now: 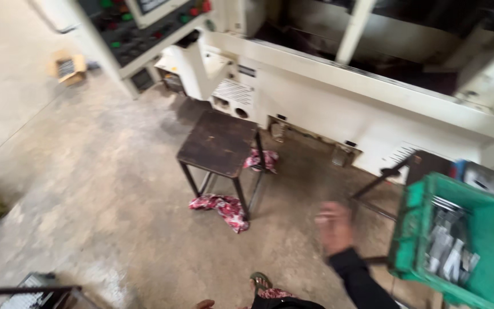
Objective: The person opens a machine door, then picks up metal rods from a green crate and sorts them into three separate green crates. They handle the rods by hand, arranging them neatly in rows within each crate.
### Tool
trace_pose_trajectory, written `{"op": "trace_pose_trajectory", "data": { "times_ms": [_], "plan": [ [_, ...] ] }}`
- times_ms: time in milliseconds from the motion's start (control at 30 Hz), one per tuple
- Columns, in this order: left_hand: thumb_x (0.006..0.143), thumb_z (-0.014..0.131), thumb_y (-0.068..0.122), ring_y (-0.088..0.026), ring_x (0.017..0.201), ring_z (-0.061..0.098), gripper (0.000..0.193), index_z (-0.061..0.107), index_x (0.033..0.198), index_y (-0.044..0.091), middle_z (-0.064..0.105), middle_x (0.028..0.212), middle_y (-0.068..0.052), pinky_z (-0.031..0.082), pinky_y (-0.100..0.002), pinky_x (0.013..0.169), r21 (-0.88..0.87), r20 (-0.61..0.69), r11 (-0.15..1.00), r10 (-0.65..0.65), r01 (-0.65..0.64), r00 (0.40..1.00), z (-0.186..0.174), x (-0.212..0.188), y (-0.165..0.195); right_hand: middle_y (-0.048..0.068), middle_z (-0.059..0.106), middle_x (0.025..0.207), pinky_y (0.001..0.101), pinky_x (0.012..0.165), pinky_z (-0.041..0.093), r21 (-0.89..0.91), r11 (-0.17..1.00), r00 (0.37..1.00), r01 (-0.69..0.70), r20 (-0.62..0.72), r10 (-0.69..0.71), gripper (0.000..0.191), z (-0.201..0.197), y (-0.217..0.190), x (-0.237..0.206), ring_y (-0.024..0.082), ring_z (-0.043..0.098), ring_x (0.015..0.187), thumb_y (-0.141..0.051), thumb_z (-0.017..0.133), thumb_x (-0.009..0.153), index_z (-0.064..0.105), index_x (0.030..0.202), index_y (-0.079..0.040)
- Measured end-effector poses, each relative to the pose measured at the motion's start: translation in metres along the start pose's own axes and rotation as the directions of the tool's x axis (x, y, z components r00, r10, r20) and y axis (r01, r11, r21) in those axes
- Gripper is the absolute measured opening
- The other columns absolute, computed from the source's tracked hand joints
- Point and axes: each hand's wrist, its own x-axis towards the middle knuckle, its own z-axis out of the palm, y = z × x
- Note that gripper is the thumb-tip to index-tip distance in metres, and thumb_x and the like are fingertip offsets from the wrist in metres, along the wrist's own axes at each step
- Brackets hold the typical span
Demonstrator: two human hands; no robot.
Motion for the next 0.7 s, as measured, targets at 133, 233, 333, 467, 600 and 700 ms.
{"op": "trace_pose_trajectory", "data": {
  "times_ms": [133,233,333,467,600,700],
  "plan": [
    [0.093,0.061,0.017,-0.017,0.085,0.080,0.020,0.076,0.107,0.018,0.081,0.091,-0.005,0.062,-0.030,0.075,-0.155,-0.056,0.986,-0.074,0.064,0.996,-0.067,0.010,-0.024,0.012,0.065,0.129,0.0452,0.106,0.051,0.356,0.701,0.502,0.619,0.508,-0.701,0.038,0.187,-0.101,-0.014,0.032,0.061,0.121,-0.027,0.069,0.096,0.058,0.126,-0.007],
    [0.092,0.063,0.018,-0.018,0.086,0.080,0.020,0.077,0.106,0.020,0.082,0.091,-0.004,0.063,-0.031,0.076,-0.292,-0.133,0.950,-0.150,0.106,0.980,-0.125,0.001,-0.059,0.009,0.067,0.132,0.0448,0.106,0.054,0.664,0.446,0.101,0.600,0.490,-0.866,0.038,0.290,-0.187,-0.065,0.031,0.065,0.124,-0.026,0.069,0.097,0.065,0.133,-0.015],
    [0.090,0.065,0.018,-0.019,0.087,0.081,0.020,0.077,0.105,0.022,0.082,0.091,-0.004,0.063,-0.032,0.076,-0.422,-0.232,0.896,-0.251,0.135,0.940,-0.166,-0.029,-0.112,0.011,0.065,0.130,0.0456,0.101,0.055,0.850,0.444,-0.168,0.284,0.500,-0.850,0.037,0.356,-0.247,-0.129,0.032,0.064,0.119,-0.024,0.070,0.097,0.067,0.132,-0.015],
    [0.088,0.067,0.019,-0.020,0.088,0.082,0.020,0.078,0.103,0.025,0.082,0.091,-0.004,0.064,-0.033,0.077,-0.544,-0.479,0.837,-0.365,0.057,0.798,-0.213,-0.062,-0.204,0.006,0.070,0.131,0.0438,0.095,0.053,0.936,0.314,-0.452,0.156,0.351,-0.820,0.034,0.436,-0.295,-0.216,0.027,0.068,0.119,-0.019,0.070,0.098,0.069,0.132,-0.016],
    [0.086,0.069,0.020,-0.021,0.089,0.082,0.020,0.079,0.101,0.027,0.082,0.091,-0.003,0.065,-0.035,0.077,-0.232,-0.957,0.951,-0.186,-0.203,0.222,-0.247,-0.093,-0.287,0.005,0.079,0.101,0.0427,0.084,0.054,0.891,0.448,-0.489,0.073,0.423,-0.763,0.017,0.500,-0.329,-0.270,0.029,0.070,0.086,-0.016,0.076,0.095,0.075,0.112,-0.017],
    [0.090,0.068,0.018,-0.032,0.092,0.075,0.023,0.075,0.112,0.023,0.078,0.104,-0.009,0.060,-0.042,0.075,-0.169,-0.919,0.962,-0.075,-0.215,0.387,-0.320,-0.120,-0.348,0.007,0.079,0.093,0.0376,0.078,0.059,0.825,0.554,-0.283,0.108,0.560,-0.779,0.033,0.572,-0.382,-0.292,0.025,0.077,0.083,-0.008,0.070,0.078,0.075,0.110,-0.013]
  ]
}}
